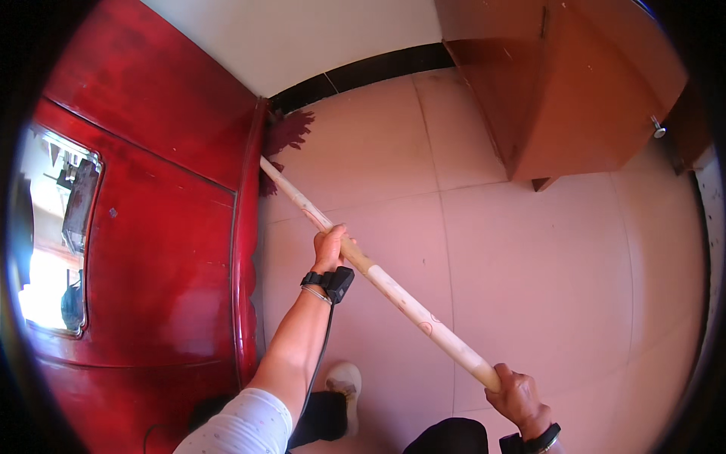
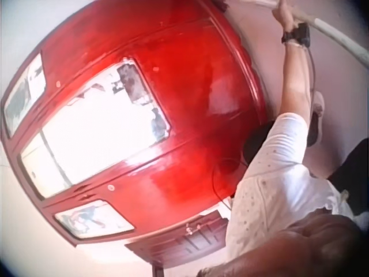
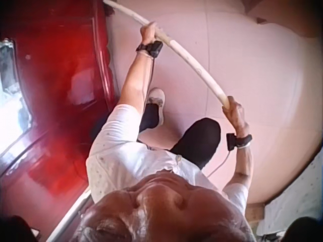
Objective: The person mops the tiled floor of a bedroom using a mop, reaching under a desk and a bed before exiting the room through a doorway.
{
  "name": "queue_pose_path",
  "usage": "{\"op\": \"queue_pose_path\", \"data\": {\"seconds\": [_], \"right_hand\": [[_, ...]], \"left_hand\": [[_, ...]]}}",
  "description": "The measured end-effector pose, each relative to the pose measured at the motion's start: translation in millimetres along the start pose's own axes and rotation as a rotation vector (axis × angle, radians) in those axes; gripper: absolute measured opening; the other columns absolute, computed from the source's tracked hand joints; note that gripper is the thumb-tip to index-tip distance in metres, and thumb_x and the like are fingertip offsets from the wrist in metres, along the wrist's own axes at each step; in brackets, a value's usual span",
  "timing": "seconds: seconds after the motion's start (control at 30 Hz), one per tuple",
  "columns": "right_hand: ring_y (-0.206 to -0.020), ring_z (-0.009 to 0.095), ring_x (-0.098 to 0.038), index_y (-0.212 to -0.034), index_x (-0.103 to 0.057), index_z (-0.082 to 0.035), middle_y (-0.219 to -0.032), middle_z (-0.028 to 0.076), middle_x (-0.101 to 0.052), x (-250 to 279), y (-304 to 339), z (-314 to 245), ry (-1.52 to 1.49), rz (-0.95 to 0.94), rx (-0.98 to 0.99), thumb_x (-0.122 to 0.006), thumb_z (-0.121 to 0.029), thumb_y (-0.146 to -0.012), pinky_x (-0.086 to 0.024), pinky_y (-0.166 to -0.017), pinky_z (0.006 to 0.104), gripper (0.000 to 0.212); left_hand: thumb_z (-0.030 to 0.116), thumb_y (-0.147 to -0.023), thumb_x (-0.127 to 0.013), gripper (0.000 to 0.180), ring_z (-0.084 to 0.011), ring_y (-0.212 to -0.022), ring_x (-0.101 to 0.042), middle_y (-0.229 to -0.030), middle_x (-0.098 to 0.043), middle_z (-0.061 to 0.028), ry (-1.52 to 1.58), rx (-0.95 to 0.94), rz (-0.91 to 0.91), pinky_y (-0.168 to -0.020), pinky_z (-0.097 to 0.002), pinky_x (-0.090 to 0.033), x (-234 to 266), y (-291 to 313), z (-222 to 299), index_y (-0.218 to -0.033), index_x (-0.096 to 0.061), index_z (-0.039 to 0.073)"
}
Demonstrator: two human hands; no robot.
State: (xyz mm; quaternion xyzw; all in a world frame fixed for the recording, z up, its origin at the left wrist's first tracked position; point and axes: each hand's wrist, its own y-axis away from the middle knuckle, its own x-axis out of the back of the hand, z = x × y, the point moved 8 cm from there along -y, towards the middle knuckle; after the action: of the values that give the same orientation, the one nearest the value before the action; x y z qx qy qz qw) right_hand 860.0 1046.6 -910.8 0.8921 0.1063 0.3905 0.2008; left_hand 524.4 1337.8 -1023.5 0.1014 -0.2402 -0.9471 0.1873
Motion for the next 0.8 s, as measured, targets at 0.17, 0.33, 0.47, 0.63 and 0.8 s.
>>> {"op": "queue_pose_path", "data": {"seconds": [0.17, 0.33, 0.47, 0.63, 0.8], "right_hand": [[-0.06, 0.034, -0.058, -0.083, -0.05, -0.007, -0.062, 0.015, -0.057, -22.0, -1.6, 15.6, 0.024, -0.076, 0.012, -0.061, -0.014, -0.068, -0.047, -0.053, 0.0401, 0.021], [-0.061, 0.034, -0.058, -0.08, -0.051, -0.008, -0.063, 0.015, -0.058, -43.0, 28.5, 89.4, 0.105, -0.11, -0.015, -0.062, -0.013, -0.067, -0.047, -0.055, 0.0412, 0.018], [-0.06, 0.032, -0.058, -0.074, -0.053, -0.008, -0.063, 0.012, -0.059, -56.5, 65.6, 145.9, 0.211, -0.137, -0.065, -0.059, -0.012, -0.069, -0.047, -0.053, 0.04, 0.009], [-0.064, 0.032, -0.058, -0.069, -0.053, -0.008, -0.065, 0.012, -0.058, -63.9, 113.6, 211.4, 0.26, -0.095, -0.258, -0.061, -0.006, -0.065, -0.047, -0.056, 0.0399, 0.009], [-0.064, 0.033, -0.057, -0.065, -0.052, -0.006, -0.065, 0.013, -0.057, -53.7, 92.2, 180.3, 0.192, 0.028, -0.32, -0.061, -0.004, -0.062, -0.046, -0.057, 0.0398, 0.011]], "left_hand": [[0.01, -0.075, -0.055, 0.014, -0.0209, -0.051, -0.053, -0.064, -0.05, -0.0083, -0.054, -0.044, -0.02, -0.05, -0.0334, -0.05, 12.5, 10.1, -1.9, -0.075, -0.047, -0.001], [0.005, -0.074, -0.053, 0.01, -0.0191, -0.047, -0.051, -0.062, -0.047, -0.0066, 0.048, -0.087, 0.037, -0.046, -0.0331, -0.049, 35.1, 60.7, -71.2, -0.072, -0.044, 0.0], [0.006, -0.079, -0.053, 0.012, -0.0162, -0.055, -0.051, -0.069, -0.047, -0.0053, 0.022, -0.013, 0.064, -0.049, -0.0328, -0.051, 45.5, 122.3, -123.6, -0.078, -0.043, 0.001], [0.008, -0.082, -0.05, 0.012, -0.0197, -0.046, -0.048, -0.063, -0.043, -0.0054, 0.082, 0.134, 0.132, -0.044, -0.035, -0.049, 28.9, 187.7, -165.5, -0.076, -0.041, 0.004], [0.007, -0.08, -0.05, 0.012, -0.0199, -0.044, -0.048, -0.062, -0.043, -0.006, 0.072, 0.127, 0.118, -0.042, -0.0348, -0.047, 19.7, 146.7, -146.5, -0.074, -0.04, 0.003]]}}
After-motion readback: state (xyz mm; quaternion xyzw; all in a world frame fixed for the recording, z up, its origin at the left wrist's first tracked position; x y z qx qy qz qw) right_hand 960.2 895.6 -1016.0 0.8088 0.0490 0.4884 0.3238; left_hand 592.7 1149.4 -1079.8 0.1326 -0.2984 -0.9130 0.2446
